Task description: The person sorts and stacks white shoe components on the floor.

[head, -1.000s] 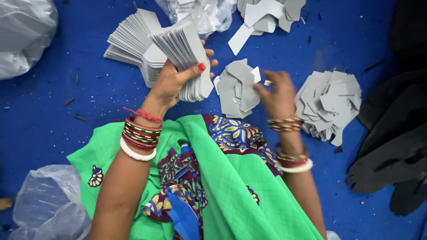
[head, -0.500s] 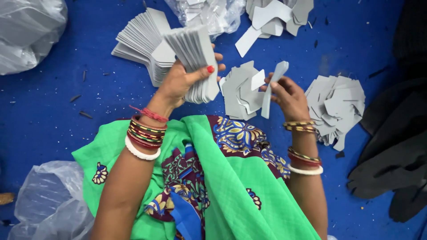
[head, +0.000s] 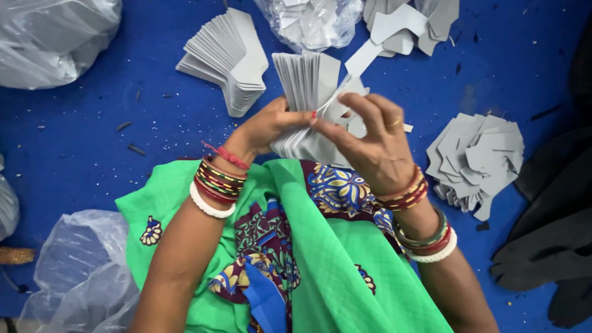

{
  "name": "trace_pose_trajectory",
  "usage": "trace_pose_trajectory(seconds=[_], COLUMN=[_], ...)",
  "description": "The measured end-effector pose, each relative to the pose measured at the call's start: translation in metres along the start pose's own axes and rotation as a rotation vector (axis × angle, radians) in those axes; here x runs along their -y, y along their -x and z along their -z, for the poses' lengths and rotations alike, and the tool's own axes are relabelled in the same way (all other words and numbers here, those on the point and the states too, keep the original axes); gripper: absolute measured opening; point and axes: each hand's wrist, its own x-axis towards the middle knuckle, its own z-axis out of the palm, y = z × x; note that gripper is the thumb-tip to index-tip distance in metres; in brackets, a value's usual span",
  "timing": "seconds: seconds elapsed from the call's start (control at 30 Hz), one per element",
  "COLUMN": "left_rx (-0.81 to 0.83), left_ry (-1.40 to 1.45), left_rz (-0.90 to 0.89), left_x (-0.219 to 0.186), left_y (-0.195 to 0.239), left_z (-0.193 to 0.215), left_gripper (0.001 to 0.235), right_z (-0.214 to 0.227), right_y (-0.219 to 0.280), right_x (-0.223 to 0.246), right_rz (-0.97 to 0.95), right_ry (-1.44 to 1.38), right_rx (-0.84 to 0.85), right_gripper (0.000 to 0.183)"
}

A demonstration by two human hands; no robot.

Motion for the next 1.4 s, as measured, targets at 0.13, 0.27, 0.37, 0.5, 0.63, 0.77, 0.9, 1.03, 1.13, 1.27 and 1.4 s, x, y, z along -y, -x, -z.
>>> trace_pose_trajectory(seconds=[0.13,0.27,0.37,0.5,0.63,0.77,0.9,1.03,1.13,1.27,1.4], left_rx=[0.005,0.114,0.199,0.144,0.157,0.184,0.208,0.197,0.195,0.169,0.187], left_ry=[-0.043,0.070,0.120,0.003,-0.054,0.264,0.240,0.270,0.171,0.181,0.116], left_rz=[-0.009,-0.016,-0.054,0.004,-0.017,-0.010,-0.067,-0.075,-0.160,-0.078,-0.084], left_x=[-0.002,-0.035,-0.041,-0.019,-0.010,-0.009,0.002,0.002,0.000,-0.001,0.002], left_y=[-0.002,0.006,0.003,0.000,0.001,-0.002,0.000,-0.001,-0.001,-0.001,-0.001], left_z=[-0.008,-0.042,-0.051,-0.041,-0.039,-0.051,-0.044,-0.053,-0.059,-0.059,-0.054], left_gripper=[0.054,0.057,0.058,0.058,0.056,0.057,0.059,0.057,0.057,0.056,0.054], right_z=[-0.004,-0.012,-0.042,-0.068,-0.060,-0.068,-0.092,-0.098,-0.093,-0.086,-0.084], right_y=[0.010,0.024,0.052,0.075,0.066,0.064,0.078,0.083,0.084,0.085,0.094], right_x=[0.012,0.033,0.028,0.028,0.025,0.033,0.038,0.046,0.052,0.057,0.055], right_rz=[-0.028,-0.505,-1.013,-1.322,-1.228,-1.219,-1.161,-1.128,-1.183,-1.267,-1.238], right_ry=[-0.002,-0.547,-1.105,-1.800,-1.843,-2.134,-2.211,-2.439,-2.418,-2.300,-2.503], right_rx=[0.000,-0.274,-0.376,-0.237,-0.285,-0.420,-0.478,-0.508,-0.595,-0.355,-0.046], right_gripper=[0.051,0.057,0.038,0.039,0.045,0.046,0.033,0.028,0.026,0.025,0.044])
